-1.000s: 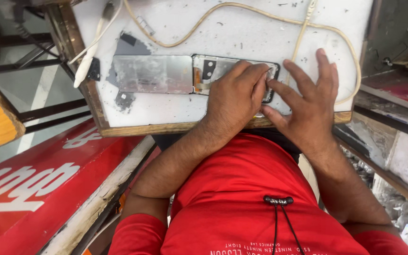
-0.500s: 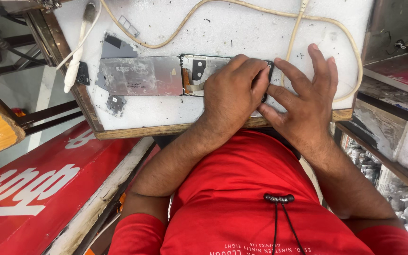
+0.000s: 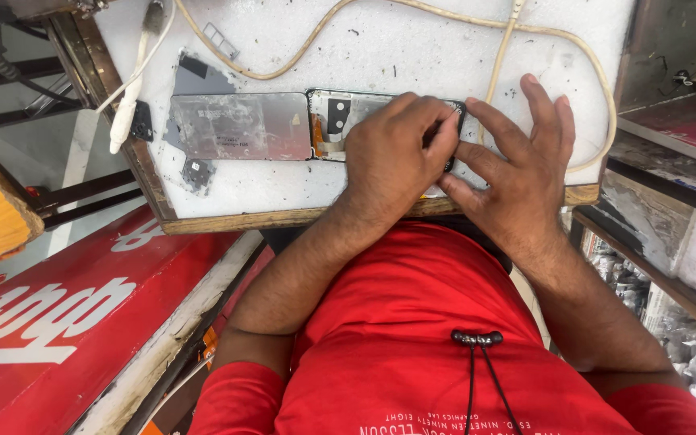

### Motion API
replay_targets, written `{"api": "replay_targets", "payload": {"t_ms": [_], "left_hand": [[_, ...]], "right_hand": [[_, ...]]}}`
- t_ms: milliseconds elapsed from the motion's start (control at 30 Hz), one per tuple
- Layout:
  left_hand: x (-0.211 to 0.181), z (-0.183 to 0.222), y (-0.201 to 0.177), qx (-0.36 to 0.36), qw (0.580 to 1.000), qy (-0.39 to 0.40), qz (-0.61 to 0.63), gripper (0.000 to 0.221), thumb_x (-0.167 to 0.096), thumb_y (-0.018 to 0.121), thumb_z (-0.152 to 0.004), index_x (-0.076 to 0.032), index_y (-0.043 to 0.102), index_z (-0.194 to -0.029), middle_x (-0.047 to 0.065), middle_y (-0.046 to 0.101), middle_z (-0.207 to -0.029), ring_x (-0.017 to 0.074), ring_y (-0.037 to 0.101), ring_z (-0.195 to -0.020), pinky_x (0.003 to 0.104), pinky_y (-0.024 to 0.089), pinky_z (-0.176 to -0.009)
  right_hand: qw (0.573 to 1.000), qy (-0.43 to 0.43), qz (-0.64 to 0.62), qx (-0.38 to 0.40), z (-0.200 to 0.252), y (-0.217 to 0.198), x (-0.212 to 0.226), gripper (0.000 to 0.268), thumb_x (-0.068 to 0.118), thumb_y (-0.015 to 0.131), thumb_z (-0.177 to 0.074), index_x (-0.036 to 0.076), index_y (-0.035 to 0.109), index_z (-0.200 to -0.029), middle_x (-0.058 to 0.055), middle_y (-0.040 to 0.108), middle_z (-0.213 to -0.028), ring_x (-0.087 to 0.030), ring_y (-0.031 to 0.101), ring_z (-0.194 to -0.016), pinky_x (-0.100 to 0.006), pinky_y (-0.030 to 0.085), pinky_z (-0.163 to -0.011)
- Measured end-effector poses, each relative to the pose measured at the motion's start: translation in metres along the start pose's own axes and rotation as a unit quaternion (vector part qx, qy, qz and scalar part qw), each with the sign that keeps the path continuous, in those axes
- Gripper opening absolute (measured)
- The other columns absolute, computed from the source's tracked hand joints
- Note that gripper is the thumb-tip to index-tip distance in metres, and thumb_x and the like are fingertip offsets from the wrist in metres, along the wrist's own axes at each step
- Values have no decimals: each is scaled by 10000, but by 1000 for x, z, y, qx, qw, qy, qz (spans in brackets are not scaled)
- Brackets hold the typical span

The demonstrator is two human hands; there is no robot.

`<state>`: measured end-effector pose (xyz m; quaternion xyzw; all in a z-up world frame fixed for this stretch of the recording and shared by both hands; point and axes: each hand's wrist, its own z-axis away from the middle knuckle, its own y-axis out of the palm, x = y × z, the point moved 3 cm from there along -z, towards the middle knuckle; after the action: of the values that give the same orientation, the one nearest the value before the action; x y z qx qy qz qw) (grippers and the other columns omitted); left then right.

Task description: The person removes rubber bands from a smartphone, then disassembles the device by detaching the back cover and battery. They manipulate internal components and ribbon cables, then reattach the back cover and battery, and finally reassemble the phone.

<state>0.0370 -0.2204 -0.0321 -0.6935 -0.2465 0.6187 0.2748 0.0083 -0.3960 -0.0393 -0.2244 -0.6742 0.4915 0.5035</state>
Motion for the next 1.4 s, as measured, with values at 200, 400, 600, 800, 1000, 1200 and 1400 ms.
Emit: {"api": "replay_targets", "payload": {"t_ms": [200, 400, 600, 800, 1000, 1200, 1400], "left_hand": [[-2, -5, -2, 15, 1000, -6, -14, 121, -235, 735, -971, -127, 702, -928, -27, 631, -733, 76, 626, -585, 266, 495, -484], [0, -3, 8, -8, 999, -20, -29, 156, -220, 723, -965, -126, 659, -858, -28, 604, -689, 65, 590, -543, 262, 468, -448], [1, -6, 13, -8, 999, -31, -40, 184, -210, 723, -940, -135, 624, -804, -33, 595, -675, 47, 576, -526, 237, 458, -414], [6, -2, 13, -21, 999, -32, -18, 171, -168, 712, -945, -136, 611, -811, -39, 592, -687, 32, 587, -554, 222, 488, -441], [7, -1, -7, -6, 993, -48, 104, 94, -118, 680, -976, -98, 632, -898, -2, 642, -767, 52, 600, -608, 219, 494, -490], [13, 31, -38, 75, 814, -189, 544, 118, -180, 544, -1100, -95, 550, -1181, 84, 750, -1053, 107, 698, -909, 224, 554, -758], [4, 50, -32, 87, 677, -193, 705, 145, -255, 529, -1126, -118, 506, -1171, 100, 717, -1283, 159, 660, -1204, 315, 551, -1066]], "right_hand": [[1000, -3, 5, -2, 0, 0, 0, 410, 425, 991, -828, 176, 802, -1093, -22, 573, -1586, -352, 229, -1605, -677, 121, -1306], [1000, -9, 1, -3, 3, 3, -3, 394, 411, 993, -833, 169, 810, -1084, -18, 583, -1593, -340, 231, -1612, -671, 116, -1312], [1000, -6, -3, 1, 3, 3, -4, 402, 420, 986, -820, 157, 804, -1064, -25, 579, -1585, -345, 237, -1599, -677, 116, -1304], [1000, -11, -7, -10, 2, 4, -5, 409, 428, 990, -829, 176, 810, -1096, -17, 578, -1595, -339, 225, -1603, -674, 108, -1302], [1000, -3, -25, -2, -4, -4, 2, 484, 441, 970, -814, 184, 797, -1185, -38, 577, -1575, -348, 239, -1587, -677, 116, -1293], [991, -12, -97, -92, -7, -28, 11, 377, 276, 913, -904, 68, 756, -1177, -101, 652, -1425, -368, 279, -1531, -556, 265, -1297], [962, 116, -249, 6, 7, -20, 32, 238, 232, 811, -934, 84, 783, -1119, -23, 742, -858, -70, 607, -597, -233, 457, -486]]}}
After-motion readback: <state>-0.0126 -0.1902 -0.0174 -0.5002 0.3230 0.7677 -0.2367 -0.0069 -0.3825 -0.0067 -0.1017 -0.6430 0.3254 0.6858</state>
